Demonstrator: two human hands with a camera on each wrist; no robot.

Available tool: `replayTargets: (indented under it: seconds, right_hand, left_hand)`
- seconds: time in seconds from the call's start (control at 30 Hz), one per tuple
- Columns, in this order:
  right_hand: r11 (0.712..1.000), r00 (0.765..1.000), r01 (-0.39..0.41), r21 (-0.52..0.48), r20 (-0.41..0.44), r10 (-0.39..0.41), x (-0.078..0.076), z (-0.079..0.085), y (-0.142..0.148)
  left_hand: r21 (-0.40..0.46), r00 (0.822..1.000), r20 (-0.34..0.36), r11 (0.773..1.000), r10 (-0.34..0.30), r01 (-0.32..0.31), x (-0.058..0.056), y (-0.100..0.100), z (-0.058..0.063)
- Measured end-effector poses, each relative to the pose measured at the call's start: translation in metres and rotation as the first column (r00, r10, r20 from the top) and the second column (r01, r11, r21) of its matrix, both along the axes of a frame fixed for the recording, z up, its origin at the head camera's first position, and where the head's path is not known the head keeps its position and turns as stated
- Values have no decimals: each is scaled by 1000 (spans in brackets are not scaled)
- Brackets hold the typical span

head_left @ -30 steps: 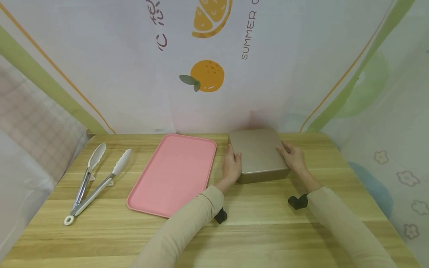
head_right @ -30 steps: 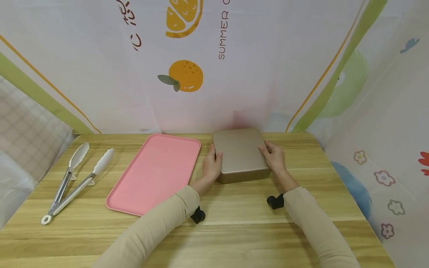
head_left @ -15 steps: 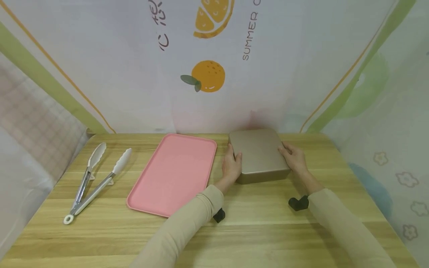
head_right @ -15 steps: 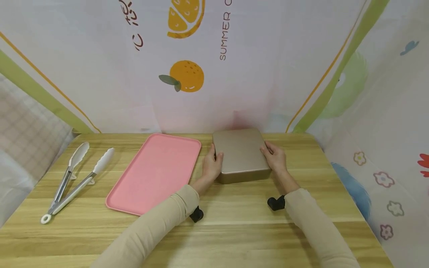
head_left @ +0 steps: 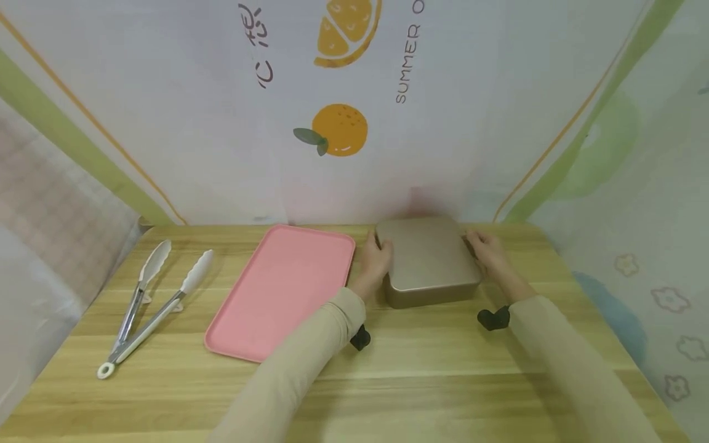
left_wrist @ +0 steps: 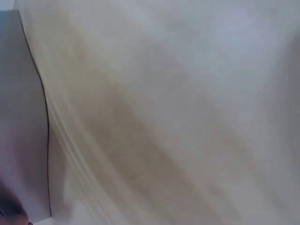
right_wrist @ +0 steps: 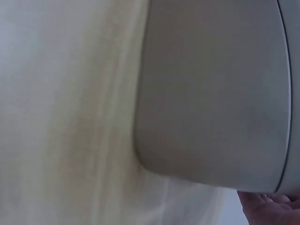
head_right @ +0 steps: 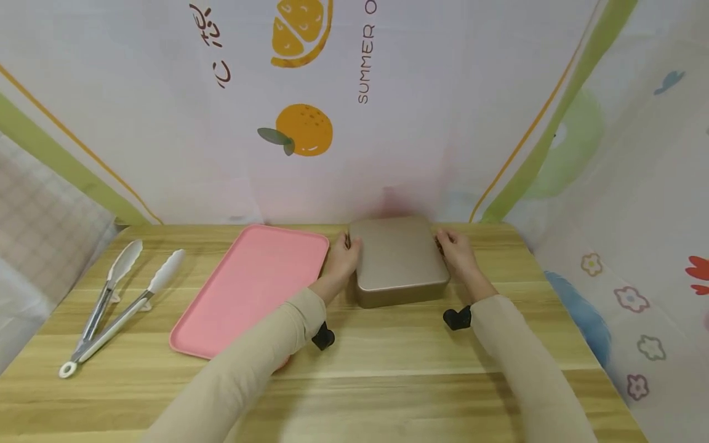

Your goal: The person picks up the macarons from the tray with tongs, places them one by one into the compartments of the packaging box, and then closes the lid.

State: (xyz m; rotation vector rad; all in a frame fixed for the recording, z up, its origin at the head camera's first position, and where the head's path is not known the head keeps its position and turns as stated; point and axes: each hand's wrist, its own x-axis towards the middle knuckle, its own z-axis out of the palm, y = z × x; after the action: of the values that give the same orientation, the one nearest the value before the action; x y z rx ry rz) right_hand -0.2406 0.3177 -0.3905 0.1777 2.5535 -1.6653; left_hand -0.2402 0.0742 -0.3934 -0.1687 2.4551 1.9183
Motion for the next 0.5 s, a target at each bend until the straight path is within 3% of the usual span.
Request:
replayTargets:
  seconds: [0.23,0.5]
  right_hand:
    - [1000,999,-19,23,-25,20,-21,-3,-5]
    - [994,999,-37,101,7,36,-35,-8,-6]
  left_hand:
    - [-17,999,47,1000,25,-24,-15,-1,-1]
    - [-141,997,73,990,31,-20,-25,2,-7]
